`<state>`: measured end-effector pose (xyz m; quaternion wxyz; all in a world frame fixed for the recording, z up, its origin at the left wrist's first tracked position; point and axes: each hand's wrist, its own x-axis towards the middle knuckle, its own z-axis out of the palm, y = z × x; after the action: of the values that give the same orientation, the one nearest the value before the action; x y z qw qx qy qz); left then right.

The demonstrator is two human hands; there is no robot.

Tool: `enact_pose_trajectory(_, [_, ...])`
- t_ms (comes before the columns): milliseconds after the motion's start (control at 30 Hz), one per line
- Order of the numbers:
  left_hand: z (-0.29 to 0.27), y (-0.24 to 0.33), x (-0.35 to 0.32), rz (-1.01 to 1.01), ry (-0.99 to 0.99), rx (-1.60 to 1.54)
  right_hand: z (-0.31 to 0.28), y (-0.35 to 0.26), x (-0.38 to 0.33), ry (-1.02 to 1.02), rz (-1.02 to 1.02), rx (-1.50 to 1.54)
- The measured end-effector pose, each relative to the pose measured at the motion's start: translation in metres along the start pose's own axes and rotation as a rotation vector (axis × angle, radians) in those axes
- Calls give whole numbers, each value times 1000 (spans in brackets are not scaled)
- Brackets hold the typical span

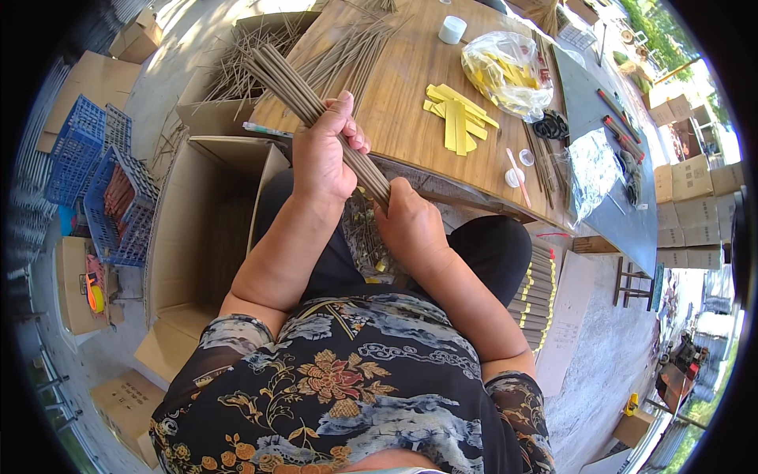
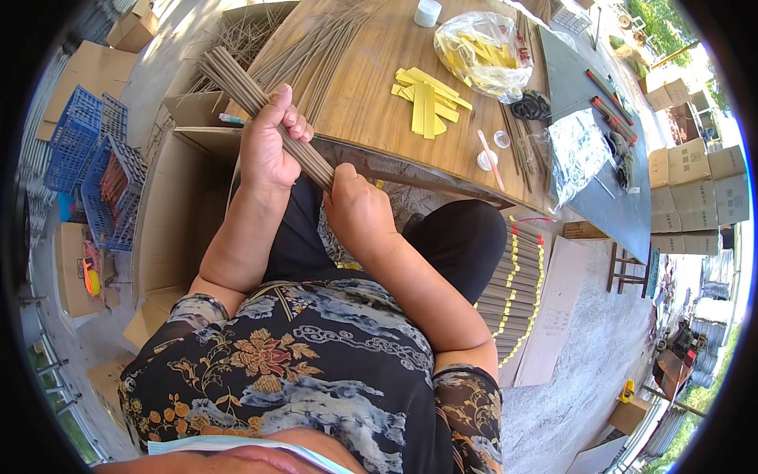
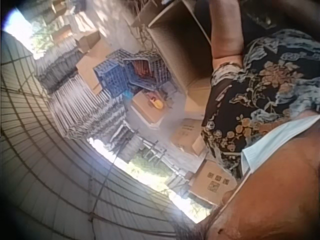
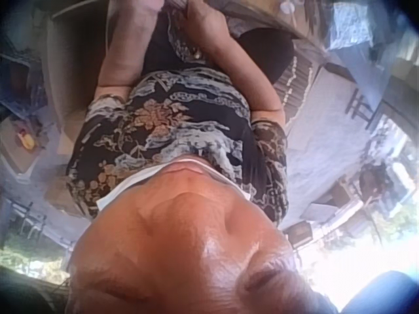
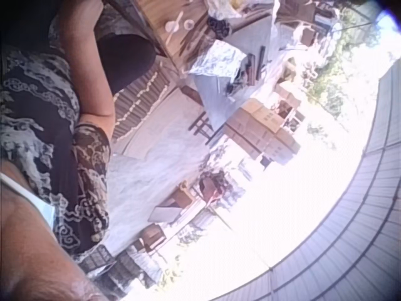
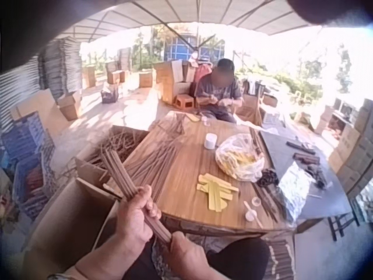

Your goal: The person gathers thin wooden sticks from a cardboard box, aligns them into a bundle, and wraps the ends with yellow tape. The person repeats this process multiple times, placing the finished bundles on the table.

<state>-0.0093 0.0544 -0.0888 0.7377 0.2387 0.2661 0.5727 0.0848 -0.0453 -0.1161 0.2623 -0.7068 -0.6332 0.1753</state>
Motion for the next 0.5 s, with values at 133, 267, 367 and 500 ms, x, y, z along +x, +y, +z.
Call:
enact_pose_trajectory(133, [-1, -11, -13, -51, -22, 13, 9, 5, 0, 14, -6, -16])
enact_pose_trajectory(267, [-2, -2, -8, -98, -129, -49, -2, -3, 3, -43, -27, 115])
enact_pose_trajectory(367, [-5, 7, -2, -215, -290, -76, -13, -9, 5, -222, 76, 369])
enact_pose_trajectory(500, [-15, 15, 10, -125, -337, -99, -20, -16, 3, -387, 167, 506])
